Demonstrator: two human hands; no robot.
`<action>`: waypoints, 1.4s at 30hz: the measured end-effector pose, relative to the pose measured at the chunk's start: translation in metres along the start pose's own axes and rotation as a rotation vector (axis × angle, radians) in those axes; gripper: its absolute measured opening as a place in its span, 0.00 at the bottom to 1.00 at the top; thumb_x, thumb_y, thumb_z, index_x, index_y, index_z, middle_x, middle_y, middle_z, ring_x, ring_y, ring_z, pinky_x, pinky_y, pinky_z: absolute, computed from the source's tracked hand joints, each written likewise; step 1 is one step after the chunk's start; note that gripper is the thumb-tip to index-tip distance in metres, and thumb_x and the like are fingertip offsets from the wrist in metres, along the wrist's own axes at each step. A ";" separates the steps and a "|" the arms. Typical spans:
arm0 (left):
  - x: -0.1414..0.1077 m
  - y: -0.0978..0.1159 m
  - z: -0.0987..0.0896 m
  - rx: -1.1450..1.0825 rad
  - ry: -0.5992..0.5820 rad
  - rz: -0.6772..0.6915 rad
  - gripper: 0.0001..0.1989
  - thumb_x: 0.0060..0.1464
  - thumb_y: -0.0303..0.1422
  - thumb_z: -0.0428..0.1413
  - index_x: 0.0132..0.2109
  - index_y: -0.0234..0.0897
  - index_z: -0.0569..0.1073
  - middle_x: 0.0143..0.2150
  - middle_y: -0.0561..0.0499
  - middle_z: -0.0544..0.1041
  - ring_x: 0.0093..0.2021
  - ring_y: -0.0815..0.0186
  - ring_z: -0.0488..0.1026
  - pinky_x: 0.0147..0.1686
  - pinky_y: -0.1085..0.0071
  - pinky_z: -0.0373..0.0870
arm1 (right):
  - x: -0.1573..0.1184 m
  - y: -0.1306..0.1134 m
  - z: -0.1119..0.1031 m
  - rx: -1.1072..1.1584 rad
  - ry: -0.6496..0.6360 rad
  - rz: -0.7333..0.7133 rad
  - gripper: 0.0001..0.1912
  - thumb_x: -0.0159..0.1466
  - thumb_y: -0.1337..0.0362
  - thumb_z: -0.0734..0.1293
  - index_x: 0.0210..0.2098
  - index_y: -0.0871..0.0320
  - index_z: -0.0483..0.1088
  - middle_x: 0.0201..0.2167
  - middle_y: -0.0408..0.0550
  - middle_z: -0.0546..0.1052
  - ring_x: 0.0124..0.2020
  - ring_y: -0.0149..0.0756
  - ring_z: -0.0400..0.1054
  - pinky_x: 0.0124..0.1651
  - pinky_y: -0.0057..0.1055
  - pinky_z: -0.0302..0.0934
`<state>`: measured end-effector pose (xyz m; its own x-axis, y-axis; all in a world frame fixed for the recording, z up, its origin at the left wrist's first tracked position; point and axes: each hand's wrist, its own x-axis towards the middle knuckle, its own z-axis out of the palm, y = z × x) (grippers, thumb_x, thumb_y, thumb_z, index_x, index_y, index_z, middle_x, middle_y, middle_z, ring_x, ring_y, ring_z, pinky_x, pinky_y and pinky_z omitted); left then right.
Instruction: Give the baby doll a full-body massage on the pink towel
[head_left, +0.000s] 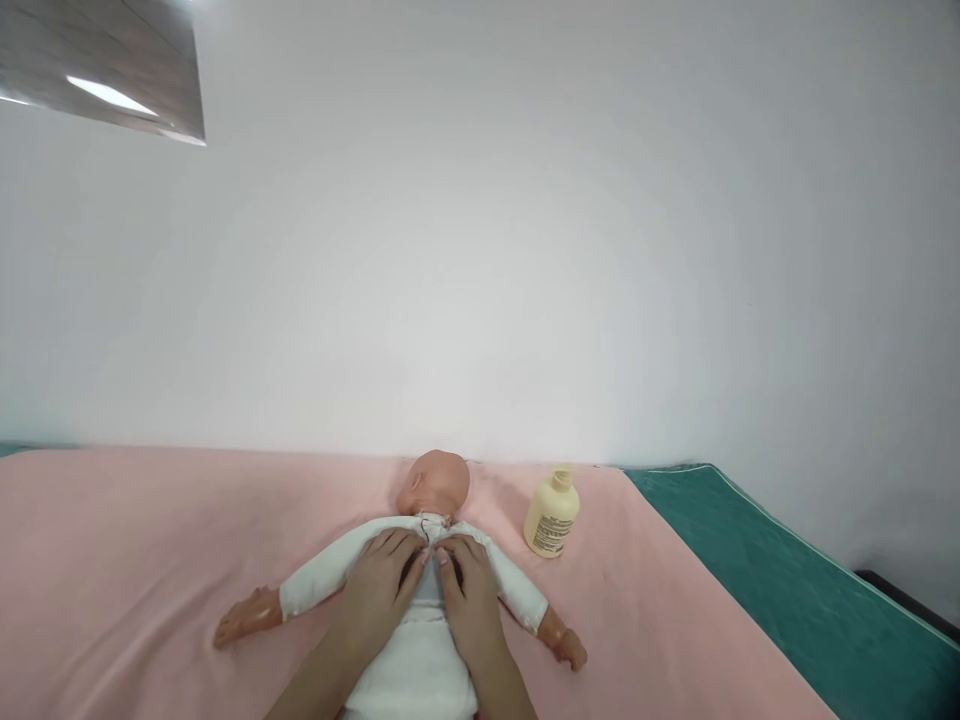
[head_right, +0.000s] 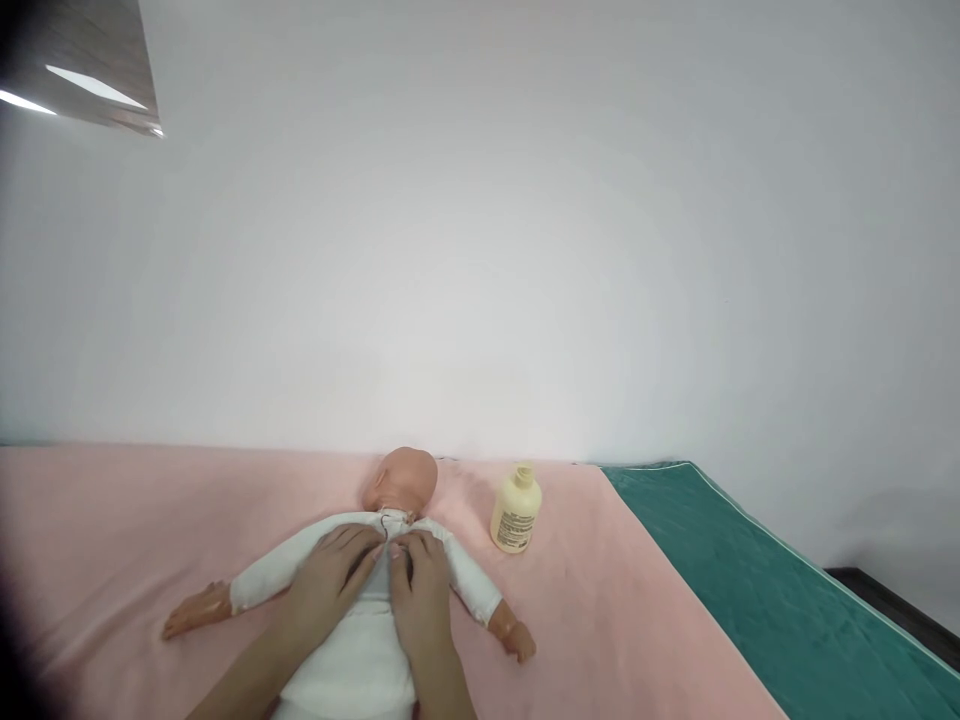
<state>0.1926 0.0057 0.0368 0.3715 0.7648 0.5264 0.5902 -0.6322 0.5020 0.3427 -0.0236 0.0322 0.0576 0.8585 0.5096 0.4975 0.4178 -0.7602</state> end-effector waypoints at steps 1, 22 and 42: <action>0.000 0.000 0.000 0.002 -0.016 -0.011 0.14 0.64 0.36 0.44 0.42 0.39 0.73 0.42 0.46 0.78 0.44 0.57 0.71 0.48 0.55 0.65 | 0.000 0.000 0.000 -0.014 -0.009 0.012 0.11 0.69 0.63 0.58 0.36 0.55 0.71 0.37 0.47 0.74 0.43 0.40 0.66 0.49 0.36 0.57; 0.000 -0.011 0.006 0.094 0.031 -0.020 0.13 0.63 0.36 0.46 0.46 0.38 0.73 0.46 0.46 0.78 0.48 0.56 0.71 0.51 0.53 0.65 | 0.003 -0.001 0.001 -0.111 -0.075 -0.005 0.13 0.69 0.60 0.57 0.44 0.55 0.72 0.46 0.49 0.76 0.50 0.41 0.66 0.55 0.39 0.57; 0.000 -0.014 0.008 -0.032 0.052 -0.044 0.15 0.62 0.37 0.47 0.50 0.39 0.72 0.49 0.46 0.77 0.50 0.56 0.71 0.54 0.52 0.65 | 0.002 0.003 0.002 -0.166 -0.099 0.047 0.18 0.69 0.56 0.57 0.52 0.55 0.69 0.55 0.51 0.71 0.58 0.44 0.60 0.62 0.46 0.51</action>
<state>0.1897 0.0154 0.0241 0.3074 0.7848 0.5380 0.5815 -0.6025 0.5466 0.3422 -0.0198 0.0300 0.0024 0.9044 0.4266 0.6326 0.3290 -0.7011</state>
